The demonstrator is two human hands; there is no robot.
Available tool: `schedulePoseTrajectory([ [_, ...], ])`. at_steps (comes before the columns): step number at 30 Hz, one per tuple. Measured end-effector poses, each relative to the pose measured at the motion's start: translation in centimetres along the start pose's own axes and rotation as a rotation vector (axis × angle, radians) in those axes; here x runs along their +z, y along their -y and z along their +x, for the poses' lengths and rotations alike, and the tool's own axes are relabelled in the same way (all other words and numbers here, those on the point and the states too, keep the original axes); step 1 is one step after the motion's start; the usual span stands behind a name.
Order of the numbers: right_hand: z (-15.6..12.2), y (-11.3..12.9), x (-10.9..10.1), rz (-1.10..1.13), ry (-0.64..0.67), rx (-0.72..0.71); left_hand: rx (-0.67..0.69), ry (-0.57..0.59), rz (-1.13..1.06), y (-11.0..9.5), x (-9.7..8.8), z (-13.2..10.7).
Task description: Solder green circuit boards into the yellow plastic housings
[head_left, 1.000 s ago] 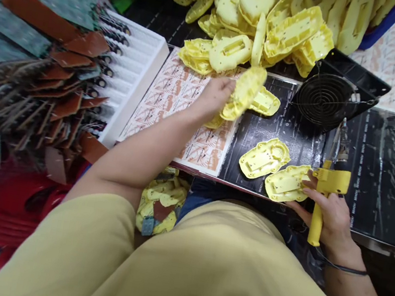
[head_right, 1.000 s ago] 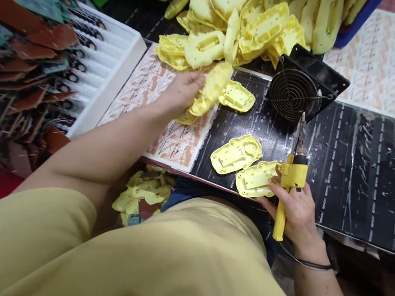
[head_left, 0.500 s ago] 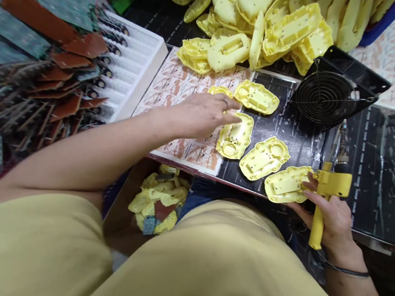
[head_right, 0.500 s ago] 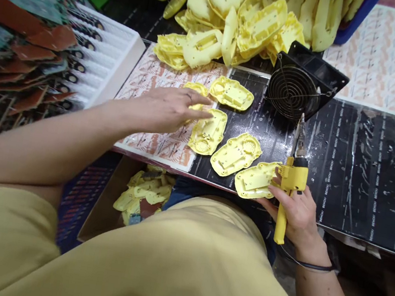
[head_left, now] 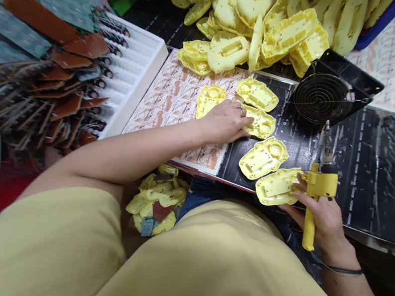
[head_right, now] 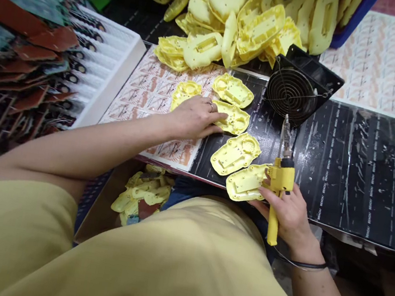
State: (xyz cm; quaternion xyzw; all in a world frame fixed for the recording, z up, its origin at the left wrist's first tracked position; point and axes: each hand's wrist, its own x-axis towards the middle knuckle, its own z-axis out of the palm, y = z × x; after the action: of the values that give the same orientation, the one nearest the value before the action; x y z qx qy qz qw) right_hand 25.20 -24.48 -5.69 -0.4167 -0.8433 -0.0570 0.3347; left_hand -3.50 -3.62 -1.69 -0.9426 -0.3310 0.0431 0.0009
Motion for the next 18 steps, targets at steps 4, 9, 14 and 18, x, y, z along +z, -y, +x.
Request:
schedulePoseTrajectory([
  [4, 0.9, 0.2, 0.9, 0.01, 0.003, -0.016, -0.049, -0.035, -0.066, -2.2, 0.3, 0.3],
  [9, 1.6, 0.2, 2.0, -0.068, -0.04, -0.058, -0.046, -0.137, -0.161, -4.0, 1.5, -0.4],
  [14, 1.2, -0.6, 3.5, -0.082, -0.05, -0.014, 0.074, -0.025, -0.18, -4.0, 2.9, -0.9],
  [18, 0.6, -1.7, 3.1, -0.08, -0.063, 0.078, 0.007, -0.113, -0.114, -2.4, 0.8, -3.1],
])
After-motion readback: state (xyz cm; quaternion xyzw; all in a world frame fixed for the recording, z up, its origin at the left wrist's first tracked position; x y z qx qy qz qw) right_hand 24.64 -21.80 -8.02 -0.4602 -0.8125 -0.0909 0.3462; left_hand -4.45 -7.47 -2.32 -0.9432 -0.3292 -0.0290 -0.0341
